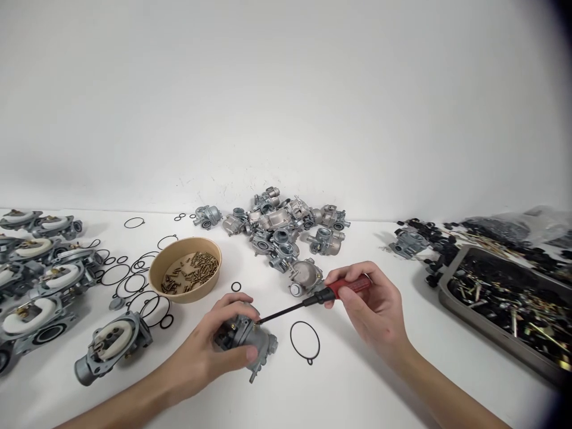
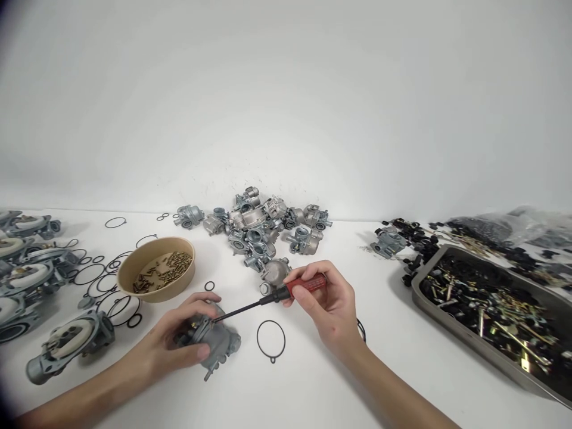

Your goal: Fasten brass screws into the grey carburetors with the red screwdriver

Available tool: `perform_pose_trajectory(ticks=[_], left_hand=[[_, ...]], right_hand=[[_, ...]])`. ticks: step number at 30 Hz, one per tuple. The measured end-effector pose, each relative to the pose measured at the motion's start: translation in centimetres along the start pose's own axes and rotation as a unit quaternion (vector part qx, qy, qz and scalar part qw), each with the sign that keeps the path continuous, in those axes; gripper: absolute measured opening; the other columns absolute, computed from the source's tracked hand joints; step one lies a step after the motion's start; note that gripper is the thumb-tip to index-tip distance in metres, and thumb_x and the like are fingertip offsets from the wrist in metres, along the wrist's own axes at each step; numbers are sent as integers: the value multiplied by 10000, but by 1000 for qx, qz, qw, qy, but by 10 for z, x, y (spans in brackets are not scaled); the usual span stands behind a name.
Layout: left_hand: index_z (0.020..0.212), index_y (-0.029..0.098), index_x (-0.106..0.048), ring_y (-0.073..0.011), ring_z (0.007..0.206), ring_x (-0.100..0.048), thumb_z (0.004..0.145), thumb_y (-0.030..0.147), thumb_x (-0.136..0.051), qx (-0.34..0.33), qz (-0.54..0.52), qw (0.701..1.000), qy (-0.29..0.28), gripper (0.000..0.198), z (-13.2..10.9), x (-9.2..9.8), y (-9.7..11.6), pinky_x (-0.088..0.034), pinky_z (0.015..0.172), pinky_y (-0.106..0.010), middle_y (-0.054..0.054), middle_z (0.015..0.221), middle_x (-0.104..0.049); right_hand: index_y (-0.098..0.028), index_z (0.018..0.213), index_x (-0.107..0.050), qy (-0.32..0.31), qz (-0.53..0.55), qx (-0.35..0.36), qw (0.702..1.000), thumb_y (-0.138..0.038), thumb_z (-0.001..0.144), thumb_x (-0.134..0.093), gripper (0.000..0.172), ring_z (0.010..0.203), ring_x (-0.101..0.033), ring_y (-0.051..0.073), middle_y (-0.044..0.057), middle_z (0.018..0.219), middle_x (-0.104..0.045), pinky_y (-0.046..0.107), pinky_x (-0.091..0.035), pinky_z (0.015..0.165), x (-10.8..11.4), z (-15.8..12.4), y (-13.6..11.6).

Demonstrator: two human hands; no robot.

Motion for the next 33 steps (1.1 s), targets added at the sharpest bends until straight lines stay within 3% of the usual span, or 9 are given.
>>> perform_pose_trajectory(ticks=[7,12,21,33], left_hand=[[925,248,-742,-297,1187,-540,839,505,-814,1,2,999,39,280,3,3,5,-482,847,-391,-63,1477,-470],[859,229,-771,-330,1281,-486,832,494,-832,-17,-22,998,50,273,5,1,3,-450,953,-423,-89,1389,-525],[803,223,-774,-349,1319,-458,841,444,-832,-30,-28,998,53,231,7,4,0,-450,869,-364,-107,1319,-555],[802,211,-769,-238,1019,-546,833,449,-838,-23,-13,999,45,250,8,4,0,-428,737,-308,-88,1336,-521]], right_hand=[[-246,978,-629,-6,11,-11,1000,-300,952,-753,138,716,-702,172,59,990,-732,322,-626,639,0,0,0],[-250,992,-631,-15,21,-13,1000,-287,960,-747,126,723,-705,165,55,1009,-731,318,-624,664,-1,-2,1],[-242,976,-641,-2,27,-10,1000,-278,939,-772,141,719,-700,171,64,987,-733,312,-615,637,0,2,-1],[-247,1005,-638,-21,19,-9,1000,-275,966,-741,113,743,-690,170,64,1007,-725,326,-613,666,2,0,2]])
Point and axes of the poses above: each hand's wrist, its own z-axis towards the middle knuckle, its own x-axis out of the back of the hand, y = z × x, the point moved 4 cm from there along z, towards the middle knuckle
